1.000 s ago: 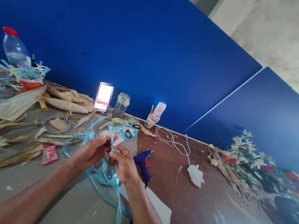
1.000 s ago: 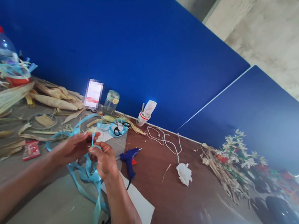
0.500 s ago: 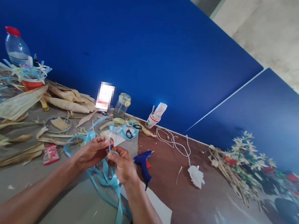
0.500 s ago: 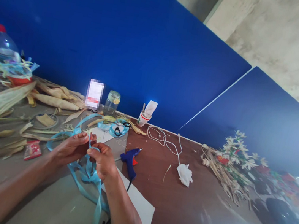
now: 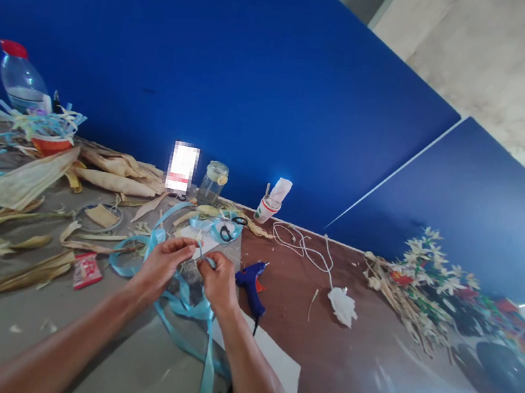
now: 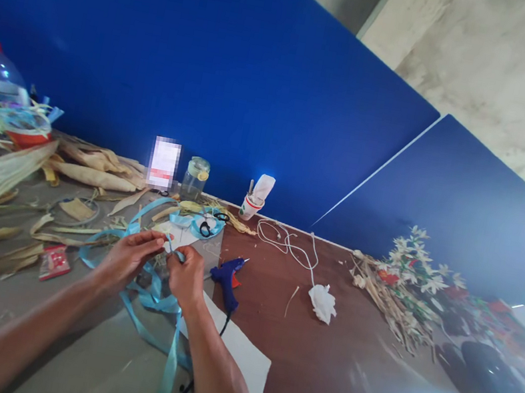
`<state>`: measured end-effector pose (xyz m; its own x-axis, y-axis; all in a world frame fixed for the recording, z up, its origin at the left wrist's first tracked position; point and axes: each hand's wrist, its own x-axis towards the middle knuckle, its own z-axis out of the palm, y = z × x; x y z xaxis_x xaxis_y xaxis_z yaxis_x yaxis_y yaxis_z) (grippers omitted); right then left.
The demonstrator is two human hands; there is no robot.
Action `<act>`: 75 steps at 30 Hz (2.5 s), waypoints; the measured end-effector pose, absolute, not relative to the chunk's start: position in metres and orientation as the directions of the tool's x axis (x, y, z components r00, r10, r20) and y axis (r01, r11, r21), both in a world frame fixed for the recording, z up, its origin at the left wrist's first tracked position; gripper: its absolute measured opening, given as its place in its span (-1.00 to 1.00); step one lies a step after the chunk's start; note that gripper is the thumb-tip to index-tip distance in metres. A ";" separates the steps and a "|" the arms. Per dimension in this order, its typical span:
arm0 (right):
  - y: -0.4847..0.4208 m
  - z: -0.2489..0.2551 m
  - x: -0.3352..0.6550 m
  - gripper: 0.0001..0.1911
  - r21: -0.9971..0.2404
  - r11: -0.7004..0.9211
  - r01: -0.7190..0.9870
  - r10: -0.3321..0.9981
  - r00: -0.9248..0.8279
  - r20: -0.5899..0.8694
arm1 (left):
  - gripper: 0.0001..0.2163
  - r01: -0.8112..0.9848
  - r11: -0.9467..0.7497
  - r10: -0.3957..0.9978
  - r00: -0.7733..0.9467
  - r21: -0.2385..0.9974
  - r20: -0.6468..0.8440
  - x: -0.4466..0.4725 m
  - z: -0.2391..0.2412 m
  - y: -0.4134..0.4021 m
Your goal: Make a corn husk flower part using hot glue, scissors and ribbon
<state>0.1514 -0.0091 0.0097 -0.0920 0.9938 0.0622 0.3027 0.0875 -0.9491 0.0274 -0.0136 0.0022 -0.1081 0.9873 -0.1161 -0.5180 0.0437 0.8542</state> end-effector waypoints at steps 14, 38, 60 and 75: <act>-0.017 0.009 0.145 -0.86 -0.907 -0.370 -0.204 0.878 -0.397 -0.269 | -0.75 -0.638 0.152 0.983 0.179 0.754 -0.047 0.022 0.010 -0.017; -0.012 0.002 0.151 -0.93 -0.988 0.053 0.145 0.945 -0.328 0.002 | -0.79 -0.237 -0.134 0.991 -0.004 0.962 0.137 0.019 0.005 -0.010; 0.006 -0.011 0.159 -0.93 -0.989 -0.121 -0.080 0.977 -0.186 -0.105 | -0.79 -0.463 0.185 0.982 0.049 0.867 -0.184 0.007 0.004 -0.007; -0.005 -0.007 0.154 -0.74 -0.997 0.027 -0.067 0.972 -0.231 0.041 | -0.76 -0.600 -0.020 0.979 -0.175 0.800 -0.106 0.010 0.005 -0.004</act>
<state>0.1535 -0.0050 -0.0066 -0.2312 0.9720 0.0414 -0.0667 0.0266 -0.9974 0.0097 -0.0040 0.0051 -0.1747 0.9789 -0.1061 -0.6000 -0.0204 0.7997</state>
